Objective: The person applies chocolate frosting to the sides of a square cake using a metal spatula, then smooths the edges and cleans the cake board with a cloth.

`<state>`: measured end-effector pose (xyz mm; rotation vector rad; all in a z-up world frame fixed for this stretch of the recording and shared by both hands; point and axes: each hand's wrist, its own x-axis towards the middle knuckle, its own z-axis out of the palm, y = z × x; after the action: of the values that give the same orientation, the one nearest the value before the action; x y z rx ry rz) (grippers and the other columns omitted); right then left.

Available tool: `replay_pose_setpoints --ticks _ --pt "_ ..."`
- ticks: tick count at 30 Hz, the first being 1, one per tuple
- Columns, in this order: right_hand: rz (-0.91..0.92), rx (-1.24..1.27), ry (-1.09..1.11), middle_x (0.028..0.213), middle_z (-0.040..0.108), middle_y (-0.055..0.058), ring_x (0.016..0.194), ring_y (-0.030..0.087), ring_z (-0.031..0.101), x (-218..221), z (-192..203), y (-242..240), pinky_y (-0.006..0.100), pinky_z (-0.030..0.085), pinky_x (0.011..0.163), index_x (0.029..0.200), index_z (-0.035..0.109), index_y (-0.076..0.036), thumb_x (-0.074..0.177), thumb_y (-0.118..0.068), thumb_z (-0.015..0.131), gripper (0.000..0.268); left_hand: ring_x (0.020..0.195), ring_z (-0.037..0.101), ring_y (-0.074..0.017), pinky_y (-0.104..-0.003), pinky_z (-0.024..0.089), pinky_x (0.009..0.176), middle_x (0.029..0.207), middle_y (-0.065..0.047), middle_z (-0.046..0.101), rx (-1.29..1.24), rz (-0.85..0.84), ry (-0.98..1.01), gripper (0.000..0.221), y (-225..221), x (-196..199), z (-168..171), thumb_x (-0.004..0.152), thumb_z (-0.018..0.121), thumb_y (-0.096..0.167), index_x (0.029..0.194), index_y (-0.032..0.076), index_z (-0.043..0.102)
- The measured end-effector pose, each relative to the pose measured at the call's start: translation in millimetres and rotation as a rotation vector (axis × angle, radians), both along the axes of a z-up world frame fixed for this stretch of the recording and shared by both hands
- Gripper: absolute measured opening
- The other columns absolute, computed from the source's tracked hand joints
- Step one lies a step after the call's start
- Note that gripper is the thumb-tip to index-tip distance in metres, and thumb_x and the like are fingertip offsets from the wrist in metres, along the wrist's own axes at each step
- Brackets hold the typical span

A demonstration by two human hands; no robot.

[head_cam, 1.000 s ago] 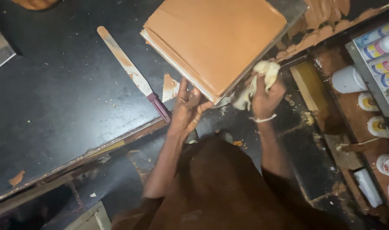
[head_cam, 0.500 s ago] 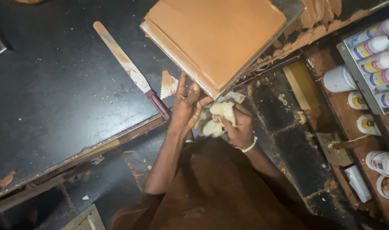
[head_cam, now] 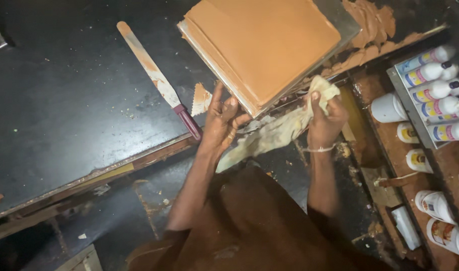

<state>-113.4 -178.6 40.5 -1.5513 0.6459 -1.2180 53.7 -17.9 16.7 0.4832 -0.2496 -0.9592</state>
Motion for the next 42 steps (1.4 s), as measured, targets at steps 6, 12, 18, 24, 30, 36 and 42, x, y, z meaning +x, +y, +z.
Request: replay_pose_setpoints --ticks 6,12,18,24,30,36,42 --pt "-0.080 -0.342 0.106 0.123 0.066 0.017 0.112 0.020 0.064 15.5 -5.2 -25.9 0.032 0.051 0.096 0.117 0.070 0.010 0.105 0.007 0.063 0.014 0.109 0.071 -0.0326 -0.040 0.066 0.085 0.133 -0.026 0.063 0.008 -0.004 0.009 0.077 1.3 3.1 -4.4 0.104 0.058 0.007 0.166 0.014 0.013" --pt "-0.155 -0.447 0.213 0.124 0.065 0.017 0.117 0.027 0.064 20.2 -9.6 -28.3 0.035 0.051 0.099 0.113 0.072 0.010 0.102 0.010 0.064 0.013 0.115 0.070 -0.0324 -0.043 0.066 0.087 0.134 -0.025 0.062 -0.012 -0.002 0.042 0.083 -2.4 -1.8 -12.8 0.103 0.059 0.005 0.168 0.015 0.008" --pt "-0.045 -0.398 0.104 0.128 0.060 0.020 0.121 0.028 0.061 20.9 -9.9 -21.0 0.035 0.050 0.103 0.112 0.067 0.013 0.101 0.013 0.060 0.013 0.115 0.069 -0.0332 -0.047 0.066 0.091 0.131 -0.025 0.062 -0.038 -0.019 0.015 0.088 -5.3 -3.9 -18.7 0.105 0.059 0.004 0.170 0.018 0.000" --pt "-0.038 -0.551 0.115 0.130 0.063 0.019 0.124 0.031 0.062 20.2 -23.1 -24.5 0.039 0.054 0.105 0.092 0.065 0.012 0.096 0.016 0.061 0.007 0.110 0.072 -0.0326 -0.044 0.066 0.088 0.132 -0.026 0.062 -0.033 -0.011 0.048 0.084 -7.5 -7.5 -11.7 0.105 0.053 0.003 0.168 0.017 -0.002" --pt "0.028 -0.389 0.149 0.128 0.059 0.020 0.117 0.028 0.062 13.2 -24.6 3.2 0.036 0.055 0.096 0.097 0.067 0.013 0.096 0.014 0.063 0.004 0.107 0.070 -0.0283 -0.041 0.066 0.089 0.138 -0.027 0.060 -0.044 -0.012 0.021 0.086 -8.5 -8.3 -15.8 0.107 0.052 -0.002 0.170 0.021 -0.003" --pt "0.060 -0.387 0.146 0.125 0.057 0.018 0.115 0.025 0.060 13.7 -17.9 27.0 0.034 0.050 0.100 0.100 0.066 0.014 0.098 0.012 0.066 0.003 0.113 0.070 -0.0310 -0.042 0.066 0.087 0.140 -0.025 0.058 -0.017 0.006 0.046 0.085 -9.7 -12.1 -14.5 0.106 0.052 -0.001 0.169 0.018 -0.001" --pt "0.083 -0.316 0.086 0.124 0.055 0.016 0.113 0.025 0.058 21.5 -14.8 46.1 0.034 0.048 0.101 0.100 0.066 0.013 0.098 0.010 0.066 0.004 0.114 0.070 -0.0326 -0.042 0.066 0.087 0.138 -0.025 0.060 -0.039 0.009 0.054 0.087 -9.0 -10.7 -18.3 0.105 0.055 0.001 0.169 0.020 -0.002"
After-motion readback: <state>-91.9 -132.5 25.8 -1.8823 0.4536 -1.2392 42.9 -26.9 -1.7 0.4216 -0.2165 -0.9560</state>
